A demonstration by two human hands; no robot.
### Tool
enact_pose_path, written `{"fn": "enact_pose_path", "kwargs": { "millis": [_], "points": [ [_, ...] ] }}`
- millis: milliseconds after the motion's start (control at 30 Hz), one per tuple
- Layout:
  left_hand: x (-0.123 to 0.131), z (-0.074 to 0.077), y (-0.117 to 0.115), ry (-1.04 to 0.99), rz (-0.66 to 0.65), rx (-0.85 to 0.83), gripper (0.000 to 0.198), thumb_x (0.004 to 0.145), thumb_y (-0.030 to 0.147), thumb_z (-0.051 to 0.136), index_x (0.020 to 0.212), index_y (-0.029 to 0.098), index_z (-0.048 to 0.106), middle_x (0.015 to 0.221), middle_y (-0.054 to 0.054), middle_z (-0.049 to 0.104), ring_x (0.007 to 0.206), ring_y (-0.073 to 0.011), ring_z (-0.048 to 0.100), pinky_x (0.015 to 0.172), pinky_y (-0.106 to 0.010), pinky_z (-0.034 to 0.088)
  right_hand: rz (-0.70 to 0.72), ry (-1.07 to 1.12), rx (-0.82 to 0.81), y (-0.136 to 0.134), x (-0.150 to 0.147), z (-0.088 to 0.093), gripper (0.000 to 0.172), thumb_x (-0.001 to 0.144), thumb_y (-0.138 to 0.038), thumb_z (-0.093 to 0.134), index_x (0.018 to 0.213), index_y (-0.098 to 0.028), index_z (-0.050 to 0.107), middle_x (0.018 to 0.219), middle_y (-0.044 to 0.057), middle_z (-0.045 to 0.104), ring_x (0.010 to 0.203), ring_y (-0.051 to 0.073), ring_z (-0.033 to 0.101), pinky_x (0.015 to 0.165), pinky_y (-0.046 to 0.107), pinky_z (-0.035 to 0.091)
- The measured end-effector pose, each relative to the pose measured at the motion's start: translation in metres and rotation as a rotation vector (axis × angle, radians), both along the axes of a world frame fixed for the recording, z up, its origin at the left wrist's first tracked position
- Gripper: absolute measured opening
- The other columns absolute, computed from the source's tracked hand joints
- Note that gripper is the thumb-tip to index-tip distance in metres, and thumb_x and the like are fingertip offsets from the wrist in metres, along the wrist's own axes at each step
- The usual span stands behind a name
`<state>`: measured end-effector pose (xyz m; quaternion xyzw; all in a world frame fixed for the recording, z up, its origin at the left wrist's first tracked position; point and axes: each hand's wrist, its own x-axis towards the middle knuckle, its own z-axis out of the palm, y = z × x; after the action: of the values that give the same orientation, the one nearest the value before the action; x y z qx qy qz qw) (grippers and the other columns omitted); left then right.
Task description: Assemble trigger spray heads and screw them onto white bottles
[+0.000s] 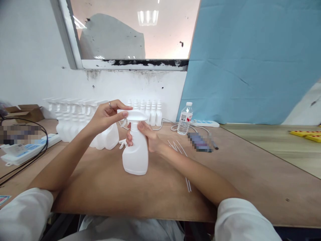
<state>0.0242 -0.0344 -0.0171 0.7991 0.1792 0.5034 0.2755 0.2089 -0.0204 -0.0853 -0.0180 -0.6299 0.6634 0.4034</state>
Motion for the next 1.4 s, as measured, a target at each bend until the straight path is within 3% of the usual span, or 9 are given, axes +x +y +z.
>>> {"fn": "enact_pose_path", "kwargs": {
  "millis": [233, 467, 600, 767, 900, 1033, 1200, 1400],
  "points": [
    [0.002, -0.002, 0.005, -0.025, 0.001, 0.014, 0.022, 0.085, 0.035, 0.071, 0.099, 0.018, 0.071, 0.1, -0.006, 0.07, 0.093, -0.0156, 0.065, 0.083, -0.028, 0.051, -0.052, 0.048, 0.025, -0.007, -0.004, 0.003, 0.028, 0.088, -0.044, 0.062, 0.09, -0.019, 0.05, 0.067, -0.001, 0.058, 0.057, 0.014, 0.056, 0.061, 0.033, 0.046],
    [0.002, -0.001, 0.003, -0.017, 0.015, -0.013, 0.026, 0.085, 0.037, 0.071, 0.101, 0.017, 0.071, 0.099, -0.007, 0.07, 0.092, -0.0167, 0.066, 0.083, -0.029, 0.053, -0.031, 0.005, 0.006, -0.005, -0.002, 0.005, 0.037, 0.085, -0.053, 0.063, 0.092, -0.021, 0.046, 0.067, -0.002, 0.057, 0.057, 0.014, 0.055, 0.062, 0.033, 0.045],
    [-0.001, 0.005, -0.002, 0.052, 0.004, -0.018, 0.027, 0.085, 0.038, 0.07, 0.103, 0.018, 0.071, 0.101, -0.008, 0.071, 0.093, -0.0186, 0.067, 0.085, -0.032, 0.053, -0.006, -0.008, -0.003, -0.004, 0.0, 0.004, 0.04, 0.086, -0.055, 0.06, 0.101, -0.021, 0.048, 0.07, -0.001, 0.058, 0.06, 0.016, 0.057, 0.065, 0.035, 0.045],
    [-0.017, 0.019, -0.007, 0.033, 0.094, 0.066, 0.026, 0.084, 0.038, 0.071, 0.104, 0.021, 0.071, 0.109, -0.007, 0.071, 0.101, -0.0215, 0.067, 0.092, -0.036, 0.053, -0.062, 0.004, 0.008, -0.006, 0.0, 0.003, 0.037, 0.084, -0.053, 0.063, 0.092, -0.019, 0.049, 0.067, -0.001, 0.057, 0.057, 0.015, 0.056, 0.062, 0.033, 0.044],
    [-0.042, 0.032, -0.006, -0.084, 0.183, 0.163, 0.026, 0.084, 0.038, 0.071, 0.104, 0.021, 0.07, 0.102, -0.006, 0.072, 0.088, -0.0208, 0.071, 0.086, -0.039, 0.057, -0.108, 0.015, 0.0, -0.005, -0.001, 0.005, 0.036, 0.084, -0.051, 0.065, 0.089, -0.019, 0.049, 0.065, -0.001, 0.057, 0.056, 0.015, 0.057, 0.061, 0.033, 0.044],
    [-0.07, 0.043, -0.007, -0.184, 0.244, 0.305, 0.015, 0.085, 0.034, 0.071, 0.09, 0.02, 0.074, 0.081, -0.004, 0.073, 0.076, -0.0197, 0.071, 0.075, -0.039, 0.059, -0.041, -0.049, -0.026, -0.001, 0.002, 0.01, 0.04, 0.081, -0.052, 0.067, 0.099, -0.02, 0.049, 0.064, -0.002, 0.057, 0.054, 0.015, 0.055, 0.057, 0.032, 0.043],
    [-0.088, 0.052, -0.027, -0.29, 0.385, 0.472, 0.014, 0.08, 0.03, 0.076, 0.073, 0.018, 0.074, 0.062, 0.001, 0.067, 0.054, -0.0154, 0.065, 0.054, -0.035, 0.056, -0.047, -0.201, -0.034, 0.0, 0.008, 0.017, 0.03, 0.077, -0.022, 0.07, 0.101, -0.017, 0.055, 0.061, -0.004, 0.054, 0.054, 0.012, 0.051, 0.059, 0.029, 0.043],
    [-0.088, 0.057, -0.055, -0.368, 0.448, 0.532, 0.012, 0.076, 0.028, 0.079, 0.069, 0.02, 0.074, 0.064, 0.005, 0.067, 0.053, -0.014, 0.062, 0.051, -0.036, 0.053, -0.101, -0.187, -0.023, -0.003, 0.007, 0.018, 0.011, 0.076, -0.015, 0.065, 0.077, -0.016, 0.055, 0.058, -0.003, 0.049, 0.054, 0.012, 0.051, 0.057, 0.028, 0.041]
  ]
}}
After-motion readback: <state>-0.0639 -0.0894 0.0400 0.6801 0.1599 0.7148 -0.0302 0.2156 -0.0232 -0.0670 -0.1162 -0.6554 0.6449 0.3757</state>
